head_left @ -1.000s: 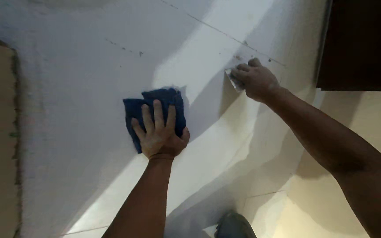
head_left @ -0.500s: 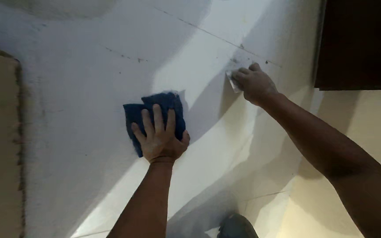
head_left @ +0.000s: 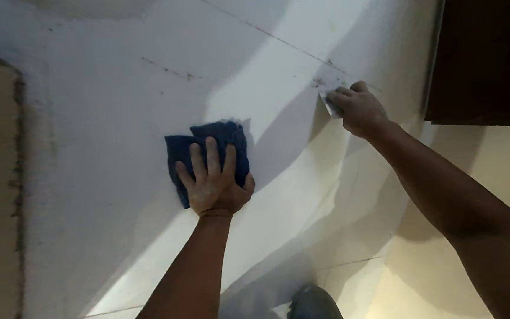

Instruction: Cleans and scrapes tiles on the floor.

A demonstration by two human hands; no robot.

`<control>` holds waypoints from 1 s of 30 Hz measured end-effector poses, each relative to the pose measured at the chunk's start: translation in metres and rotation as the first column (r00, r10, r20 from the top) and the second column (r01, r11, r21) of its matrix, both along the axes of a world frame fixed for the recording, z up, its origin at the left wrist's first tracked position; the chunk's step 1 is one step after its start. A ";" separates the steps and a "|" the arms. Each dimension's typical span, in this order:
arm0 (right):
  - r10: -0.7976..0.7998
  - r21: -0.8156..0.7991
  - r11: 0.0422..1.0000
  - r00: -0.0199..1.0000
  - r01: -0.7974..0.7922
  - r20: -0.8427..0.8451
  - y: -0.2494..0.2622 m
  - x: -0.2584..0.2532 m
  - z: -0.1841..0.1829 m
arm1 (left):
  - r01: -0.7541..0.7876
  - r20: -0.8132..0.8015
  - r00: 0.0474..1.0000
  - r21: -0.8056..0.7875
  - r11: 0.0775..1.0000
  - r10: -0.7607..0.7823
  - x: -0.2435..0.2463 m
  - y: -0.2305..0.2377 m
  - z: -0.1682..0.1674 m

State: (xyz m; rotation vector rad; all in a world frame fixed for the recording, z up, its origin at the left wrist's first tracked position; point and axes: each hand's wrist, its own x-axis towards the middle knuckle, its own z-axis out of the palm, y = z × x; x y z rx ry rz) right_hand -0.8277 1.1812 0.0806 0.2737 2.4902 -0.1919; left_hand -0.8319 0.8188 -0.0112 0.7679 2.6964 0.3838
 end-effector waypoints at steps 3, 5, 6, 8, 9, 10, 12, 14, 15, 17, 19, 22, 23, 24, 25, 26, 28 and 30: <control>-0.025 0.002 1.000 0.999 0.025 -0.030 -0.001 0.000 -0.003 | 0.014 0.003 1.000 -0.009 1.000 -0.014 0.003 0.000 0.001; -0.004 -0.003 1.000 1.000 0.004 -0.025 -0.001 0.002 -0.004 | 0.001 -0.021 1.000 -0.005 1.000 -0.001 0.000 0.001 -0.002; -0.005 -0.003 1.000 1.000 0.005 -0.025 -0.003 0.002 -0.007 | -0.001 -0.021 1.000 -0.005 1.000 0.001 0.000 0.000 -0.003; -0.027 -0.005 1.000 0.999 0.027 -0.043 -0.005 0.000 -0.008 | 0.011 0.027 1.000 -0.023 1.000 -0.011 0.003 0.000 0.001; -0.033 0.001 0.999 0.998 0.034 -0.049 -0.005 0.000 -0.006 | 0.010 0.037 0.999 -0.035 0.999 -0.009 0.003 0.002 0.003; -0.034 0.002 0.999 0.999 0.034 -0.039 -0.006 -0.002 -0.004 | 0.005 0.033 0.999 -0.039 0.999 -0.004 0.002 0.003 0.003; -0.032 0.003 0.999 0.999 0.032 -0.017 -0.011 -0.002 -0.003 | 0.005 0.008 1.000 -0.031 1.000 -0.004 0.000 0.002 0.001; -0.043 0.014 0.999 0.999 0.043 -0.025 -0.011 -0.004 -0.008 | 0.014 -0.007 1.000 -0.018 1.000 -0.015 0.003 -0.001 -0.001; -0.049 0.021 0.999 0.999 0.049 -0.025 -0.012 -0.001 -0.008 | 0.019 -0.003 1.000 -0.021 1.000 -0.019 0.004 -0.001 0.000; -0.034 0.033 0.999 0.999 0.034 -0.005 -0.014 0.000 -0.003 | 0.015 -0.007 1.000 -0.016 1.000 -0.015 0.001 0.002 0.002; -0.039 0.039 0.999 0.999 0.039 -0.002 -0.015 -0.004 -0.005 | 0.008 0.000 1.000 -0.012 1.000 -0.008 -0.001 0.000 0.000; -0.100 0.047 0.994 0.995 0.099 0.004 -0.017 -0.005 -0.002 | 0.011 0.024 1.000 -0.005 1.000 -0.011 0.003 0.001 0.004; -0.098 0.050 0.994 0.995 0.097 0.007 -0.018 -0.006 0.000 | 0.008 0.036 0.999 -0.012 1.000 -0.008 0.001 0.002 0.004; -0.100 0.048 0.994 0.995 0.099 0.010 -0.021 -0.005 0.000 | 0.006 0.036 0.999 -0.021 1.000 -0.005 -0.001 0.002 0.004; -0.100 0.054 0.994 0.995 0.099 0.008 -0.023 -0.008 -0.001 | 0.001 0.022 1.000 -0.016 1.000 -0.001 -0.001 0.001 0.003; -0.110 0.064 0.992 0.994 0.109 0.019 -0.023 -0.011 -0.002 | 0.004 0.012 1.000 -0.006 1.000 -0.004 0.001 0.001 0.002; -0.147 0.078 0.987 0.988 0.143 0.052 -0.027 -0.010 0.000 | 0.009 0.012 1.000 -0.015 1.000 -0.009 0.004 0.000 0.004; -0.135 0.069 0.989 0.990 0.131 0.043 -0.031 -0.012 0.004 | 0.008 0.008 1.000 -0.015 1.000 -0.008 0.000 0.001 0.003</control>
